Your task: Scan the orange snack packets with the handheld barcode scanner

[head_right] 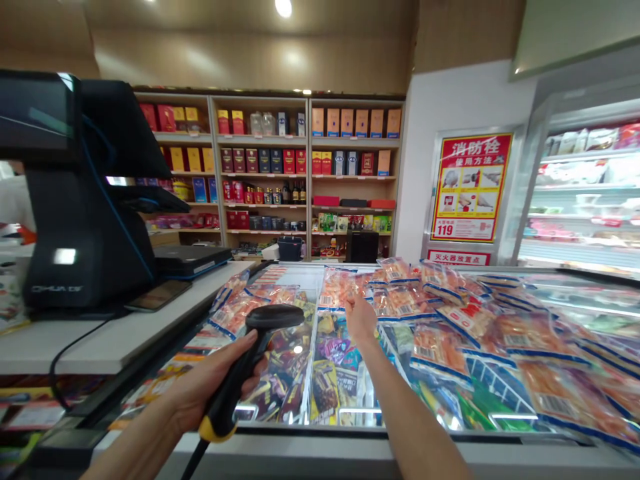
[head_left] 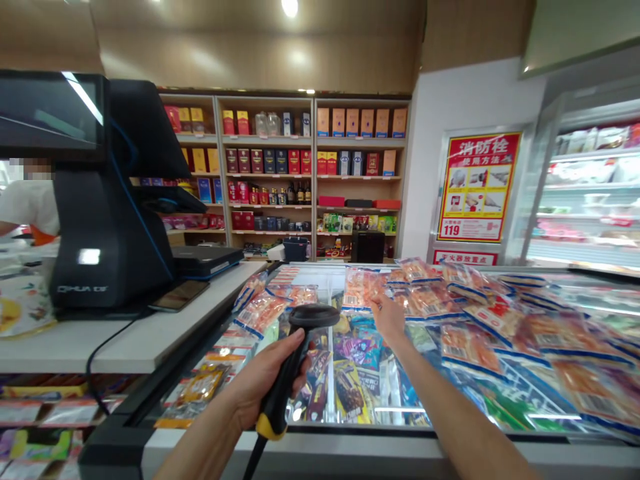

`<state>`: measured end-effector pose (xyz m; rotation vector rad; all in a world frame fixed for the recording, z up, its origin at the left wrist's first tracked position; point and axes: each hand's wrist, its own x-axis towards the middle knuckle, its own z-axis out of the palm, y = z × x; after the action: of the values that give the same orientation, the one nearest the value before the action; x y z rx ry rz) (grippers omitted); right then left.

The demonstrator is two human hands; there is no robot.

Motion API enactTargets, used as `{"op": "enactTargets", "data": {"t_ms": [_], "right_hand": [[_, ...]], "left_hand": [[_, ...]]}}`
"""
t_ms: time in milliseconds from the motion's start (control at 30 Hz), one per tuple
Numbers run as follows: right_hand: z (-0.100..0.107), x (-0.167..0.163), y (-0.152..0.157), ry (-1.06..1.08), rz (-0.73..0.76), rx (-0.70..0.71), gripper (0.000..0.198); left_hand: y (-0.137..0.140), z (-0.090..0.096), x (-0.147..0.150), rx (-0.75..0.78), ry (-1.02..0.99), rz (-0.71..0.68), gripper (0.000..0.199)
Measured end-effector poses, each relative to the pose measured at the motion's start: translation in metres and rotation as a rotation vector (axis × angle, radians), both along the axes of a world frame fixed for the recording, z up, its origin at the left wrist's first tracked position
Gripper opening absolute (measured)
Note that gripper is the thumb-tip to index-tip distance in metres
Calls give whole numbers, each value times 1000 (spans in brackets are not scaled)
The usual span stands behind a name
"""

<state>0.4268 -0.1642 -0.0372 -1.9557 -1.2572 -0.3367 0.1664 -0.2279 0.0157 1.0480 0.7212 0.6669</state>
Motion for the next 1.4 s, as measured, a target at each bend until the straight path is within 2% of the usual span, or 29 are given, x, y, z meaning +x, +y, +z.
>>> {"op": "enactTargets", "data": {"t_ms": [300,533,800,900,1000,1100,1200,1400], "right_hand": [[2,-24,5,-9,28,-25,20],[1,-50,12,57,117,-35,19],[-5,-98,31,104,291,-182,17],[-6,-118,39,114,292,-245,16],[-3,-130,45,119,300,-233,17],[4,-118,43,96,323,-194,20],[9,-78,32,54,271,-139,22],[14,25,-13,-169,-32,-98,23]], "left_hand": [[3,-3,-12,61,18,77,33],[7,-2,-29,63,-1,248,30],[16,-5,-59,27,-21,320,29],[18,-8,-61,4,-22,308,30],[20,-11,-60,-22,-21,293,30],[20,-10,-55,-24,-12,279,29],[17,-8,-46,-9,-6,248,28],[8,-6,-18,-26,-23,148,30]]}}
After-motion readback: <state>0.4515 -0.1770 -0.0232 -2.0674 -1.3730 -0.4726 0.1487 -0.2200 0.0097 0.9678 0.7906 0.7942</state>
